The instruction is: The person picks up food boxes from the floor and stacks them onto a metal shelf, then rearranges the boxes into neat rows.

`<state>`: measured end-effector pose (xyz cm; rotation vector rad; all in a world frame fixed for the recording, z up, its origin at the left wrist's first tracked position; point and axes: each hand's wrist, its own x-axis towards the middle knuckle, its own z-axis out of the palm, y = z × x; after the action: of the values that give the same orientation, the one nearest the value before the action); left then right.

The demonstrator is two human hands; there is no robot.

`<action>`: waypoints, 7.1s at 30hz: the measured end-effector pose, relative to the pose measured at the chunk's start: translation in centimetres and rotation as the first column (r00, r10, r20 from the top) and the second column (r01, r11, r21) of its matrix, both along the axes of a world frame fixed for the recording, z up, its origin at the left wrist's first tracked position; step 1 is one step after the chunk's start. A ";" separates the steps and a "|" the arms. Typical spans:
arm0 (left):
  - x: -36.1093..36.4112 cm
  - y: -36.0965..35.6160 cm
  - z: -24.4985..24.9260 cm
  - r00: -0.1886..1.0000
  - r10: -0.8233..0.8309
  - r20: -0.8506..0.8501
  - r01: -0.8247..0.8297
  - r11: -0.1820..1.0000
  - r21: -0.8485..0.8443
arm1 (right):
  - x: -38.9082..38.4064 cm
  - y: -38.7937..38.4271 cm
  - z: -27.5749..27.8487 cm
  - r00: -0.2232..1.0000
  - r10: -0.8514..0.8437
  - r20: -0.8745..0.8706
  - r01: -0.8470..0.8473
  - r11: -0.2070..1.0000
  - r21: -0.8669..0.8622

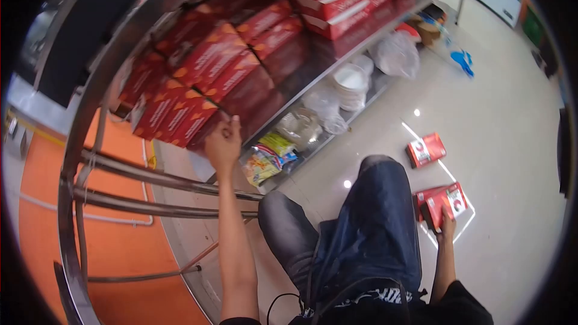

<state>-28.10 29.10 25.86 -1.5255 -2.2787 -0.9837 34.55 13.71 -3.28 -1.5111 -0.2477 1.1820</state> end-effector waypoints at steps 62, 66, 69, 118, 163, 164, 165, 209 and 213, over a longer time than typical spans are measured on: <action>-5.6 -1.1 -1.4 0.484 -0.519 0.705 0.181 0.847 0.500 | -51.0 28.3 41.0 0.712 0.523 0.468 -0.630 0.182 0.755; -6.3 -1.1 -1.4 0.506 -0.500 0.703 0.276 0.866 0.417 | -38.2 22.9 30.5 0.776 0.464 0.428 -0.595 0.310 0.742; -3.8 -0.8 -0.1 0.623 -0.424 0.658 0.260 0.905 0.337 | -24.3 19.3 16.9 0.796 0.191 0.574 -0.498 0.745 0.443; -4.8 -2.9 0.5 -0.012 -0.694 0.720 0.137 0.712 0.689 | -41.4 18.8 33.2 0.413 0.799 0.436 -0.829 0.132 0.543; -6.0 -1.4 -2.7 0.326 -0.699 0.636 0.258 0.713 0.652 | -51.7 26.3 44.2 0.176 0.962 0.207 -0.684 -0.031 0.729; -5.8 -1.4 -3.0 0.344 -0.660 0.668 0.198 0.746 0.636 | -51.0 26.7 44.3 0.125 0.977 0.171 -0.693 -0.037 0.720; -4.2 -2.3 -0.9 0.357 -0.619 0.699 0.136 0.775 0.617 | -50.0 26.4 44.9 0.075 0.988 0.132 -0.702 -0.042 0.711; -7.1 -0.9 -3.7 0.360 -0.708 0.607 0.150 0.687 0.711 | -48.3 21.6 40.6 0.550 0.835 0.012 -0.498 0.316 0.807; 2.4 -8.4 2.7 -0.046 -0.818 0.574 -0.166 0.573 0.803 | -48.3 19.2 39.2 0.636 0.758 0.144 -0.564 0.330 0.757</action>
<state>-25.73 20.71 28.59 -1.0524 -1.0794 -3.5584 -13.71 32.94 35.90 -0.4395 -1.1642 1.6053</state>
